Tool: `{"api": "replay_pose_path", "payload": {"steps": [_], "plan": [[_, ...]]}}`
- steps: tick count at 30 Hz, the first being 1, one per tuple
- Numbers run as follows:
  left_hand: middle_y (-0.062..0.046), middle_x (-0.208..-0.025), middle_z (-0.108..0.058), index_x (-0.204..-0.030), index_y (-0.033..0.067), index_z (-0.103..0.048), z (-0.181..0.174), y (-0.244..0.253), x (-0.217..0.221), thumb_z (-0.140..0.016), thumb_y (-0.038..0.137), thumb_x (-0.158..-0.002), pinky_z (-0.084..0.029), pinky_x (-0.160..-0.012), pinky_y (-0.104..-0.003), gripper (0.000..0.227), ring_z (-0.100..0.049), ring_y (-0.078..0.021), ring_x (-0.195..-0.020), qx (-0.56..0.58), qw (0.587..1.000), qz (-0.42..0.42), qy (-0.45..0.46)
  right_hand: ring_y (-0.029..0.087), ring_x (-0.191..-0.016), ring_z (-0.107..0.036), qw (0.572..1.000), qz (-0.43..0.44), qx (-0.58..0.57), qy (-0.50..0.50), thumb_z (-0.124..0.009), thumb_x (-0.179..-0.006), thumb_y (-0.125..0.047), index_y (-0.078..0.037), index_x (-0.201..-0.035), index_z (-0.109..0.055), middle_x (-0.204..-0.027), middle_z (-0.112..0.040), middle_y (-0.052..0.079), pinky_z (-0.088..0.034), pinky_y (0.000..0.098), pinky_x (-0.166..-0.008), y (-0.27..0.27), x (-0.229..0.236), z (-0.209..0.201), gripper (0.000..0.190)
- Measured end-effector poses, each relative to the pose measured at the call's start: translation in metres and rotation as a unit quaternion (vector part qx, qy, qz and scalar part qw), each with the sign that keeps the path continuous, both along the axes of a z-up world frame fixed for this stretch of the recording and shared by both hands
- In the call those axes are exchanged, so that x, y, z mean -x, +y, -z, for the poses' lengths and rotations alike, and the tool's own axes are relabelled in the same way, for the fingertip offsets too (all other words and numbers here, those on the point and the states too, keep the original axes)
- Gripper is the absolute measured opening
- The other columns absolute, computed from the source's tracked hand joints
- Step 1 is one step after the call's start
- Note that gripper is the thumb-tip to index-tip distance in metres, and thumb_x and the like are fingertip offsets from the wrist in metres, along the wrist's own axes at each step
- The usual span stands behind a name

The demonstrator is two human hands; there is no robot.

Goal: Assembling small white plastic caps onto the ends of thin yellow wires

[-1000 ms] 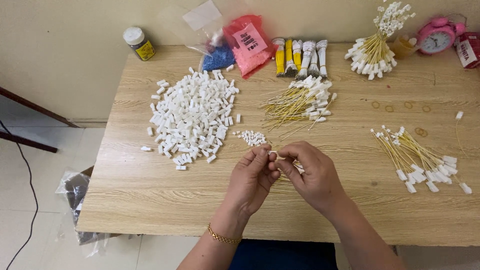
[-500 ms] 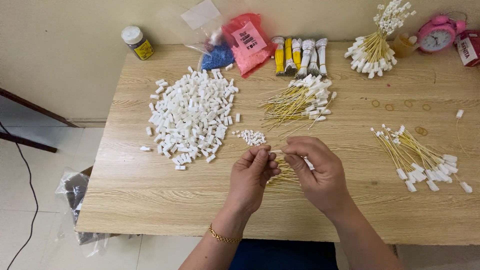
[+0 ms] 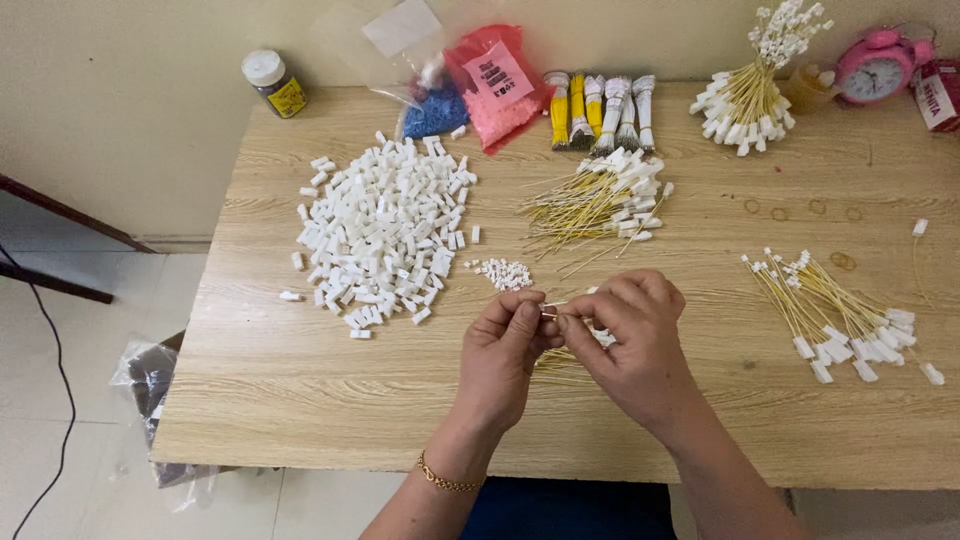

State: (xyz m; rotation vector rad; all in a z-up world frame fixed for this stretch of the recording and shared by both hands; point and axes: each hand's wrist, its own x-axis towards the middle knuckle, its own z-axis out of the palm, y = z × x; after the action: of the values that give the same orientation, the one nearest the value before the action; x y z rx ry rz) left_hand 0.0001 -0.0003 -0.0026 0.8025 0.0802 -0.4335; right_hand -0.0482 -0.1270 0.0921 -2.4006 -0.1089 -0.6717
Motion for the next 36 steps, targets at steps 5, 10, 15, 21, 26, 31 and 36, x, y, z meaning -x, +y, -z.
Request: {"api": "replay_pose_path", "payload": {"steps": [5,10,15,21,26,31,36], "plan": [[-0.014,-0.087,-0.068,-0.105,-0.0008,-0.063,-0.011,-0.001,0.004,-0.060,0.011,-0.094,-0.064,-0.069,-0.031,0.017,-0.070,-0.0196,-0.074,0.014,1.000,-0.005,-0.005,0.021,-0.089,-0.054,1.000,0.021,0.009,0.001,-0.071,-0.083,-0.026,-0.025,-0.079,-0.070,-0.060,-0.047,-0.003,-0.030,0.0394,-0.094,-0.002,0.001,0.009,0.004],[-0.014,-0.086,-0.068,-0.105,-0.0013,-0.063,-0.008,-0.001,0.004,-0.060,0.011,-0.094,-0.064,-0.069,-0.031,0.017,-0.070,-0.0199,-0.073,0.015,1.000,0.000,-0.003,0.020,-0.089,-0.054,0.999,0.033,0.007,0.000,-0.071,-0.083,-0.027,-0.025,-0.076,-0.068,-0.059,-0.046,-0.003,-0.028,0.0402,-0.094,0.000,0.000,0.010,0.008],[-0.014,-0.087,-0.068,-0.106,-0.0009,-0.063,-0.008,0.000,0.005,-0.059,0.011,-0.095,-0.064,-0.070,-0.031,0.017,-0.070,-0.0190,-0.074,0.014,1.000,0.003,-0.004,0.019,-0.090,-0.055,0.999,0.043,0.013,0.001,-0.070,-0.082,-0.025,-0.025,-0.074,-0.066,-0.059,-0.045,-0.004,-0.029,0.0400,-0.094,0.000,-0.001,0.016,0.009],[-0.014,-0.086,-0.067,-0.106,-0.0006,-0.063,-0.006,-0.001,0.005,-0.059,0.012,-0.095,-0.063,-0.071,-0.031,0.017,-0.070,-0.0187,-0.074,0.011,1.000,0.005,-0.006,0.019,-0.089,-0.055,0.998,0.051,0.020,0.005,-0.070,-0.081,-0.024,-0.024,-0.070,-0.065,-0.058,-0.045,-0.004,-0.030,0.0410,-0.093,0.000,-0.001,0.016,0.012],[-0.013,-0.085,-0.067,-0.105,-0.0006,-0.064,-0.008,0.000,0.005,-0.059,0.011,-0.095,-0.063,-0.071,-0.030,0.016,-0.070,-0.0185,-0.075,0.003,1.000,0.004,-0.022,0.022,-0.087,-0.056,0.998,0.048,0.022,0.017,-0.069,-0.080,-0.023,-0.022,-0.069,-0.064,-0.058,-0.045,-0.002,-0.030,0.0421,-0.091,-0.001,-0.002,0.014,0.012],[-0.013,-0.085,-0.068,-0.105,-0.0013,-0.064,-0.008,0.001,0.006,-0.059,0.010,-0.094,-0.063,-0.072,-0.030,0.016,-0.070,-0.0184,-0.075,-0.011,0.999,-0.005,-0.036,0.021,-0.088,-0.056,0.998,0.055,0.030,0.024,-0.069,-0.080,-0.023,-0.023,-0.068,-0.063,-0.057,-0.046,-0.003,-0.030,0.0413,-0.090,0.000,-0.003,0.013,0.014],[-0.012,-0.083,-0.067,-0.104,-0.0006,-0.065,-0.005,0.000,0.005,-0.059,0.009,-0.094,-0.062,-0.074,-0.031,0.015,-0.070,-0.0177,-0.075,-0.038,0.997,-0.010,-0.067,0.024,-0.086,-0.056,0.997,0.052,0.027,0.048,-0.069,-0.077,-0.022,-0.021,-0.067,-0.063,-0.056,-0.045,0.000,-0.031,0.0439,-0.089,0.000,-0.005,0.010,0.012]]}}
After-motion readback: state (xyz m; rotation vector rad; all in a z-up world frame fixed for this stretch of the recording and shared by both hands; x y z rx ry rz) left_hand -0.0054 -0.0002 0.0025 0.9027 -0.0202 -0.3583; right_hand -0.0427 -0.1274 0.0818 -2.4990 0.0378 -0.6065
